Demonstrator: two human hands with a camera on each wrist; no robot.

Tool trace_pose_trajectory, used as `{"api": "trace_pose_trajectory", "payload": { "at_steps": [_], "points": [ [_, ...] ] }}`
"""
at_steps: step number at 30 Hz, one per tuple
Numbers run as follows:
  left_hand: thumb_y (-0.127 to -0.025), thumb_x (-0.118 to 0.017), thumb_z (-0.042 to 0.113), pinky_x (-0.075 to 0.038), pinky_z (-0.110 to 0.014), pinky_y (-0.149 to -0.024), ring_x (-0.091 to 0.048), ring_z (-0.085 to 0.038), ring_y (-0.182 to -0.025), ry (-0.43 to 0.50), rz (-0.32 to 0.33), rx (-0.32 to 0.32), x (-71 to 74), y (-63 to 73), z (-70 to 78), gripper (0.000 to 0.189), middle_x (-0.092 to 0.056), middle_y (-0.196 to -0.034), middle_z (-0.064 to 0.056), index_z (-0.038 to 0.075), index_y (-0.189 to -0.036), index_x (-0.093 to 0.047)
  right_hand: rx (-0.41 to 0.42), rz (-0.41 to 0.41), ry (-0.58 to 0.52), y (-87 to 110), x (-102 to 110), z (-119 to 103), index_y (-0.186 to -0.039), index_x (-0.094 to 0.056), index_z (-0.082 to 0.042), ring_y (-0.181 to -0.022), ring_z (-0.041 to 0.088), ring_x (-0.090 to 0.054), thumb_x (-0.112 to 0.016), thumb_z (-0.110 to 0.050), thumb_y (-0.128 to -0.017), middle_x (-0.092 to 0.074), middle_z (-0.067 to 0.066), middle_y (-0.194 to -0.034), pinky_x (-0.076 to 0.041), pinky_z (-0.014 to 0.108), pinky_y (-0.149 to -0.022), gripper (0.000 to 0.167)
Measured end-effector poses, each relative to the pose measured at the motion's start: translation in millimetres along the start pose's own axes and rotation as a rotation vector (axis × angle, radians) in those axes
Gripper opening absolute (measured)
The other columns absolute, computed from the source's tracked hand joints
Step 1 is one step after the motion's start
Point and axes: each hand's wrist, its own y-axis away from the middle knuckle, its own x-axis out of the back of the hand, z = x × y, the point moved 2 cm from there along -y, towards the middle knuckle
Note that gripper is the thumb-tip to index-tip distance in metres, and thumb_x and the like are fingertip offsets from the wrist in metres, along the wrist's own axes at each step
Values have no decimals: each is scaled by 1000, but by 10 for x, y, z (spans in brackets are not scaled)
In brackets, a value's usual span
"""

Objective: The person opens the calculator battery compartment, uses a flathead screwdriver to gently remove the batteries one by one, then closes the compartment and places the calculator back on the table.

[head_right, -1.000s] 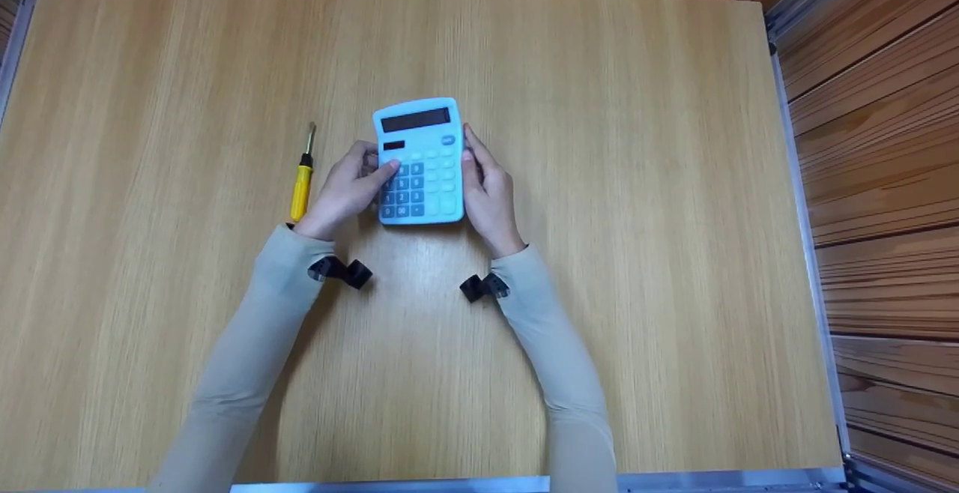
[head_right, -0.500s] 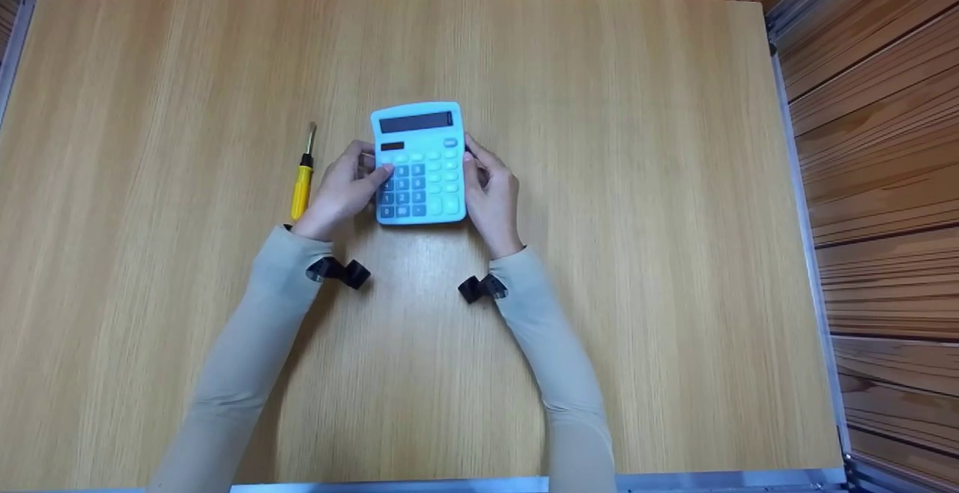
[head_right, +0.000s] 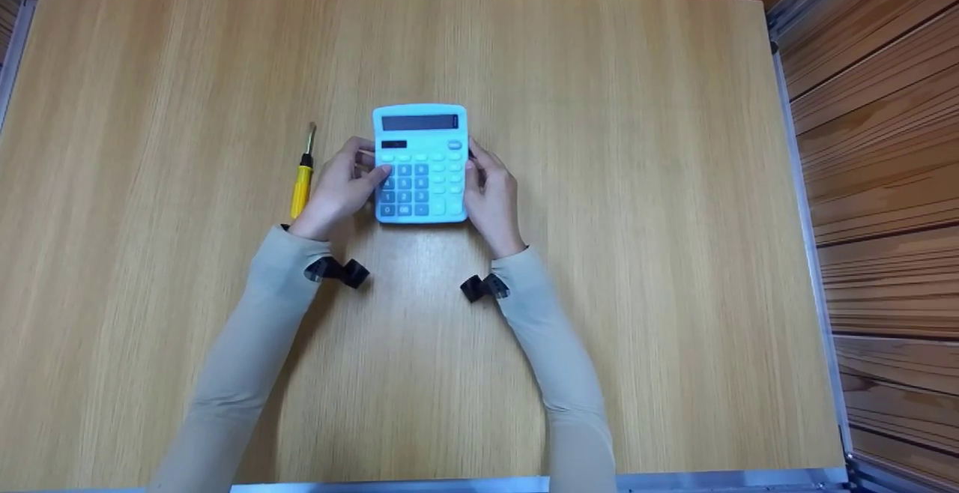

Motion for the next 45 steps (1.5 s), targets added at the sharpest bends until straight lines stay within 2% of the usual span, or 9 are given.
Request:
{"api": "trace_pose_trajectory", "payload": {
  "at_steps": [10,19,25,34,45],
  "points": [
    [-99,-51,16,-47,-30,-82,-56,-21,-96,12,6,-9,10,8,26,37,-59,-116,-12,7,-133,-42,-52,17,45,-17,14,18,-137,-49,0,-110,23,-60,-48,-5,-99,-51,15,-140,-47,30,-97,39],
    [-98,-53,17,-47,-29,-81,-56,-20,-94,4,18,6,27,7,15,34,-60,-115,-11,7,-131,-47,-84,56,51,-11,12,59,-131,-57,-5,-108,23,-64,-54,-6,-97,-62,14,-128,-51,28,-91,35],
    [-97,-56,17,-48,-28,-79,-57,-20,-91,-7,40,-4,37,7,17,35,-61,-112,-11,6,-129,-50,-85,81,57,-3,15,52,-129,-60,-5,-106,22,-65,-56,-7,-96,-64,14,-124,-52,28,-89,34],
    [-94,-61,15,-49,-30,-83,-58,-20,-93,-45,81,-26,33,-9,-10,37,-63,-110,-13,0,-127,-56,-14,121,100,-5,18,66,-121,-65,-3,-99,22,-66,-59,-8,-94,-67,15,-109,-53,29,-87,29],
    [-93,-61,13,-46,-28,-79,-53,-19,-90,-69,106,-40,24,-11,-4,38,-57,-105,-13,-2,-128,-57,-55,112,119,-17,4,64,-122,-65,-3,-100,23,-65,-59,-5,-93,-67,16,-109,-52,28,-89,30]
  ]
}}
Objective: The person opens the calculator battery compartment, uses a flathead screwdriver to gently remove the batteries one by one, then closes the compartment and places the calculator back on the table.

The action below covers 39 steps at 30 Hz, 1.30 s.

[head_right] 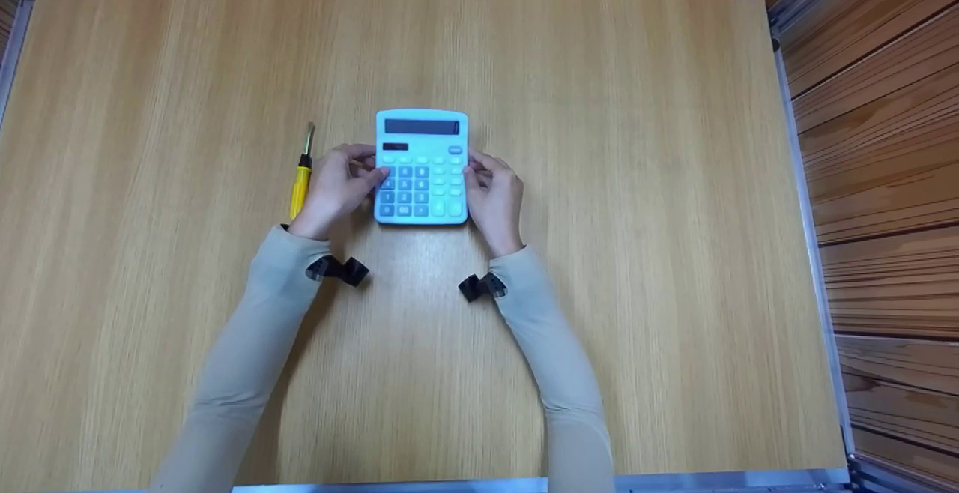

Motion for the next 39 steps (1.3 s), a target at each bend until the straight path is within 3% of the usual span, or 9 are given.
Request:
{"api": "trace_pose_trajectory", "payload": {
  "at_steps": [19,39],
  "points": [
    [-92,-62,12,-41,-27,-76,-50,-19,-87,-29,6,-8,-17,-26,-20,36,-57,-101,-12,-3,-126,-59,9,6,-45,-27,-12,19,-117,-65,5,-100,28,-66,-60,1,-90,-67,23,-108,-52,28,-89,29],
    [-94,-59,14,-42,-28,-79,-48,-20,-91,-49,4,8,-35,-10,-45,39,-55,-104,-12,-1,-130,-56,-34,-28,-3,-22,-21,24,-122,-64,0,-101,24,-66,-60,-1,-91,-67,18,-111,-52,27,-90,31]
  ]
}}
